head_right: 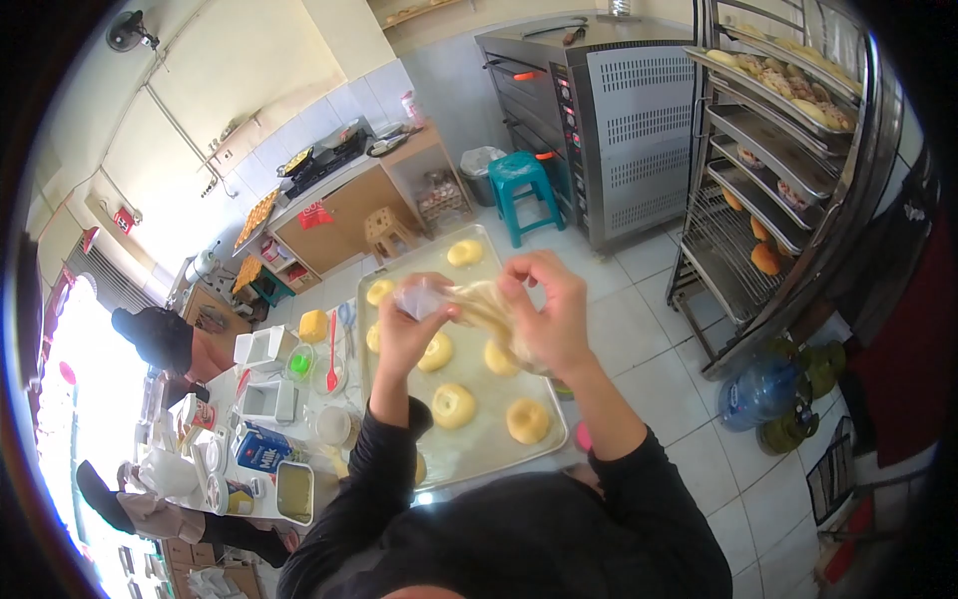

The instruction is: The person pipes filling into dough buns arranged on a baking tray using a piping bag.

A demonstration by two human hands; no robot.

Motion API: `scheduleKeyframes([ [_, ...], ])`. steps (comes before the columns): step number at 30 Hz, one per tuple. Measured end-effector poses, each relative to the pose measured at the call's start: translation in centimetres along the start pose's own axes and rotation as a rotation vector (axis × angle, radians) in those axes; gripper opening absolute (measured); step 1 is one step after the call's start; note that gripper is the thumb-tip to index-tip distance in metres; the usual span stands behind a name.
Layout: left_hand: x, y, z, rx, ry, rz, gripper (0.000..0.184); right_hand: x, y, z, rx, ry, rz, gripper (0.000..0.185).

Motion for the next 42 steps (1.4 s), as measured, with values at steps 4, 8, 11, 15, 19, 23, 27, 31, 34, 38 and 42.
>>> scheduleKeyframes([
  [4,-0.5,0.7,-0.4,0.187,0.084,0.208,0.021,-1.9,0.6,-0.1,0.071,-0.059,-0.161,0.006],
  [8,0.8,2.6,-0.9,0.276,0.062,0.230,0.025,-2.1,1.8,-0.5,0.097,-0.091,-0.211,0.005],
  [11,1.0,3.3,-1.2,0.203,0.055,0.151,0.034,-1.9,2.2,-0.8,0.126,-0.090,-0.222,0.006],
  [15,1.9,3.6,-1.5,0.142,0.100,0.103,0.044,-2.0,2.0,-0.9,0.125,-0.125,-0.247,0.009],
  [19,2.2,2.6,-1.4,0.076,-0.043,0.167,0.038,-2.1,1.7,-1.0,0.096,-0.152,-0.273,0.011],
  [23,0.9,2.3,-1.7,0.086,-0.075,0.173,0.027,-2.0,1.7,-1.4,0.088,-0.140,-0.264,0.012],
  [27,0.2,2.2,-1.9,0.123,-0.074,0.212,0.020,-1.9,1.5,-1.7,0.070,-0.116,-0.257,0.009],
  [31,0.9,2.4,-2.1,0.163,-0.059,0.104,0.015,-1.1,1.0,-2.2,0.033,-0.105,-0.136,0.016],
  [34,1.4,2.3,-2.0,0.173,-0.067,0.090,0.013,-0.6,0.0,-2.3,-0.016,-0.005,0.019,0.025],
  [38,1.7,2.2,-2.1,0.175,-0.070,0.108,0.013,0.2,-0.2,-1.9,-0.169,0.021,0.093,0.040],
  [42,1.9,2.1,-2.2,0.202,-0.088,0.057,0.012,0.9,0.1,-1.8,-0.326,0.032,0.245,0.047],
])
Point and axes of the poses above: each hand's wrist, its own z-axis towards the middle knuckle, its own y-axis out of the palm, x = y × z, the point moved 1 cm from there along z, towards the middle knuckle, and after that the axes turned 9 degrees about -z, right-handed, at the moved point
